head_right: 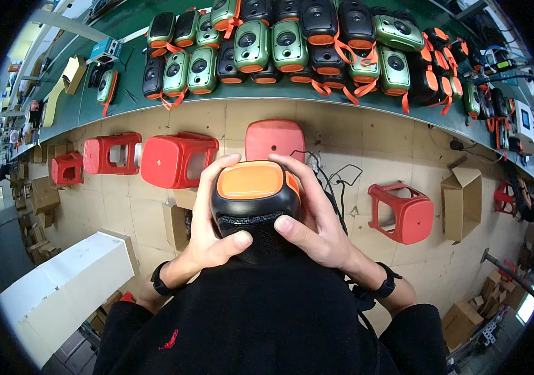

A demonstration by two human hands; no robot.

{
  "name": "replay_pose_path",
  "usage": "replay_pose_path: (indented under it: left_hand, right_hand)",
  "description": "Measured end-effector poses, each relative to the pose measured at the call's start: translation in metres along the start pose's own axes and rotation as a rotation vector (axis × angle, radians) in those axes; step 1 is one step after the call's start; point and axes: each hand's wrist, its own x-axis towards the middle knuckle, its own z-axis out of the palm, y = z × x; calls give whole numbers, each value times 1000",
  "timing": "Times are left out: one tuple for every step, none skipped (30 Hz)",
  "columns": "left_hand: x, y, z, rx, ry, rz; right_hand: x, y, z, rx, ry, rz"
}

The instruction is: Inspecting and handling portable speakers on a factory assembly line.

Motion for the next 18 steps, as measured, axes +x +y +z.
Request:
replay_pose_path:
  left_hand:
    - [-1,0,1,-21,-8,-13]
    - [-2,2,2,-22,-6,-16]
    - [-2,5,2,-2,-2,-30]
    - [-2,7,2,19,-1,-42]
    - [-3,6,1,19,-1,-41]
    - [-5,6,0,64,-2,-42]
    - [-5,6,-1,110,-6,-38]
    - [-2,8,-2,112,-9,-30]
    - [3,12,-3,156,-37,9]
    - [6,14,-5,203,-56,50]
    - [13,15,-3,177,-29,119]
    - [21,19,-4,185,-25,134]
    - [33,27,-6,208,-56,201]
    - [42,32,-8,236,-82,264]
    - [52,33,-8,226,-48,333]
    - [60,35,-8,222,-17,344]
    - [67,38,-5,226,17,374]
    - [72,42,-3,228,52,403]
  right_hand:
    - [-1,2,0,-10,15,-8]
    - [-2,4,-1,-20,29,-15]
    - [-2,3,0,-11,43,-6]
    - [-3,4,1,-11,44,-5]
    - [-5,7,1,-58,77,-54]
    - [-6,9,2,-106,111,-105]
    - [-7,10,1,-144,114,-133]
    - [-6,9,1,-148,113,-141]
    - [-5,6,1,-162,121,-174]
    - [-3,5,1,-175,120,-206]
    - [0,2,-3,-154,119,-198]
    - [4,-4,-8,-159,108,-210]
    - [11,-16,-13,-271,66,-264]
    - [19,-25,-15,-378,19,-316]
    - [28,-32,-12,-390,35,-334]
    - [42,-37,-13,-520,18,-501]
    - [47,-40,-11,-491,23,-541]
    - [52,-42,-9,-460,28,-580]
